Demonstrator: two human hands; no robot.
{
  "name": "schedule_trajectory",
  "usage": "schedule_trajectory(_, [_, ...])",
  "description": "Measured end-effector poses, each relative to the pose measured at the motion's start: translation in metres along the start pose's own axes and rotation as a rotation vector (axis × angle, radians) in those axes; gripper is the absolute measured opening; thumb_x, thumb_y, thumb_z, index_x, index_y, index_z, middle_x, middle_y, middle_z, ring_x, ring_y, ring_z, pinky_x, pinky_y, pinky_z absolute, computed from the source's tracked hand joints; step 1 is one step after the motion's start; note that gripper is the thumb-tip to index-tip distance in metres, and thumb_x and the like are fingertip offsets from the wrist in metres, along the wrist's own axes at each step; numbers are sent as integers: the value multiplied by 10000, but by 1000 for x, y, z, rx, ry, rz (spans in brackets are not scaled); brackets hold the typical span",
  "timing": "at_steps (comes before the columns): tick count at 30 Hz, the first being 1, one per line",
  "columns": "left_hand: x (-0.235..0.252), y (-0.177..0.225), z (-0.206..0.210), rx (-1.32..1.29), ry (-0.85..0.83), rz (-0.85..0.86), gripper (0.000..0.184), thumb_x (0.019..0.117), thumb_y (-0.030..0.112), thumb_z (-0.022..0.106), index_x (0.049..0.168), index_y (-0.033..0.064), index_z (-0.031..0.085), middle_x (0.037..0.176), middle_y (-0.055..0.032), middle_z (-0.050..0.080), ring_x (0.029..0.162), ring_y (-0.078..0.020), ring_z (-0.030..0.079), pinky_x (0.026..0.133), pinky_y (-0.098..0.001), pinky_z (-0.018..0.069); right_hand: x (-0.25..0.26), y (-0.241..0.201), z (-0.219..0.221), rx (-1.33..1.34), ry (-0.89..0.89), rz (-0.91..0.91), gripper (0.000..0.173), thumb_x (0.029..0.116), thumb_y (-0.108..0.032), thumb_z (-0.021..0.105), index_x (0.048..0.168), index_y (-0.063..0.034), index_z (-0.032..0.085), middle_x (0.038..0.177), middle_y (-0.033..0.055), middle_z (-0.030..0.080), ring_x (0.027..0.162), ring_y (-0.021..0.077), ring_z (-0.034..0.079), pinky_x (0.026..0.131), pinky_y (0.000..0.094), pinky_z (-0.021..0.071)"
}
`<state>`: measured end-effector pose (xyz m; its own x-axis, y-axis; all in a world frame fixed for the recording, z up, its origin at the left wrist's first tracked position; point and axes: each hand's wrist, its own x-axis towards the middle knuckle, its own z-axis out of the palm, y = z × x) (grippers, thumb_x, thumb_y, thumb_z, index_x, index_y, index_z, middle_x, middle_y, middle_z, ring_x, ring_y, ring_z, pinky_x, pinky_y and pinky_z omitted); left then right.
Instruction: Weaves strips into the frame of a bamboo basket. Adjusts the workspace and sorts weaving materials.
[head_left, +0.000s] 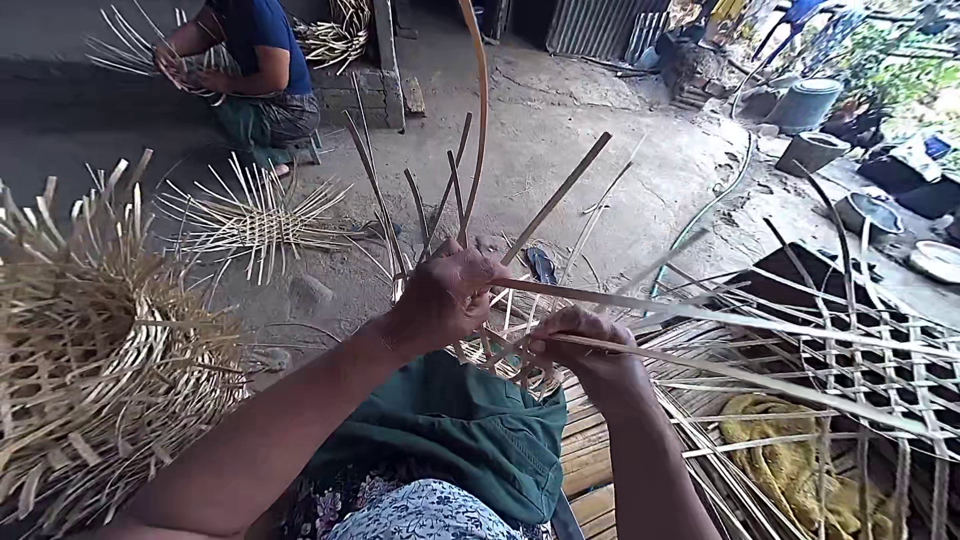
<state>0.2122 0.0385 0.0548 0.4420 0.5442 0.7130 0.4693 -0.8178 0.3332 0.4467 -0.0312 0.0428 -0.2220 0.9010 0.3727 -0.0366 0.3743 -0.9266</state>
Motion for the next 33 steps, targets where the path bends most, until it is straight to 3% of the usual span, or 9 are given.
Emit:
schedule_trajectory(3, [-3,8,6,230,-21,59,270,891,68,602,1077,106,794,823,-94,659,798,-275,611,654,-390,522,-13,-21,27,-776,108,-123,232,954,-204,677,1131,-61,725,961,19,735,817,71,708,718,241,614])
schedule_trajectory(6, [-6,20,5,263,-61,65,245,901,91,610,1055,127,797,797,-84,628,776,-275,601,610,-389,511,-13,-26,38,-1224,187,-115,374,959,-241,653,1279,-50,692,886,130,693,760,292,687,630,438,570])
schedule_trajectory(9, [0,23,-7,-32,-136,-107,314,848,101,682,1146,131,776,858,-3,693,803,-160,615,703,-342,524,-10,-33,25,-1198,87,-68,252,978,-268,638,1130,-93,736,885,112,720,704,283,705,599,487,576])
schedule_trajectory(12, [9,18,-27,-470,-314,-429,458,901,97,743,1346,152,653,733,40,630,596,-49,566,569,-228,510,-3,-35,13,-1044,5,-27,284,1035,-336,566,968,-117,735,741,47,690,629,200,667,574,451,541])
schedule_trajectory(17, [6,11,-24,-836,-323,-436,201,899,-61,688,1059,61,698,911,13,707,749,-35,635,705,-193,558,14,-40,-4,-805,-197,279,339,1050,-423,532,950,-155,713,666,-63,565,598,49,541,612,314,480])
schedule_trajectory(21, [-3,3,-16,-950,-248,-371,148,903,-43,691,953,96,693,957,10,725,848,-66,688,778,-241,594,16,-41,-7,-762,-183,351,314,1055,-383,552,944,-137,712,680,-44,582,610,71,544,632,344,479])
schedule_trajectory(24, [-3,16,-14,-642,-103,-314,143,889,5,742,1013,55,691,849,12,703,716,-40,654,674,-209,576,17,-40,-5,-833,-132,357,368,1017,-454,601,869,-133,703,689,-10,602,655,137,577,653,433,474])
schedule_trajectory(28, [5,44,-7,22,-145,180,514,918,371,747,1335,87,650,931,-55,726,784,-155,672,690,-317,578,13,-33,7,-884,4,222,337,959,-418,689,787,-128,709,658,0,625,651,158,611,642,464,492])
schedule_trajectory(33, [23,30,-6,235,-252,246,609,847,341,796,1403,151,639,873,-97,696,789,-294,656,634,-430,544,3,-14,16,-866,319,-221,139,962,-131,667,1048,-89,768,897,40,731,730,103,684,654,297,598])
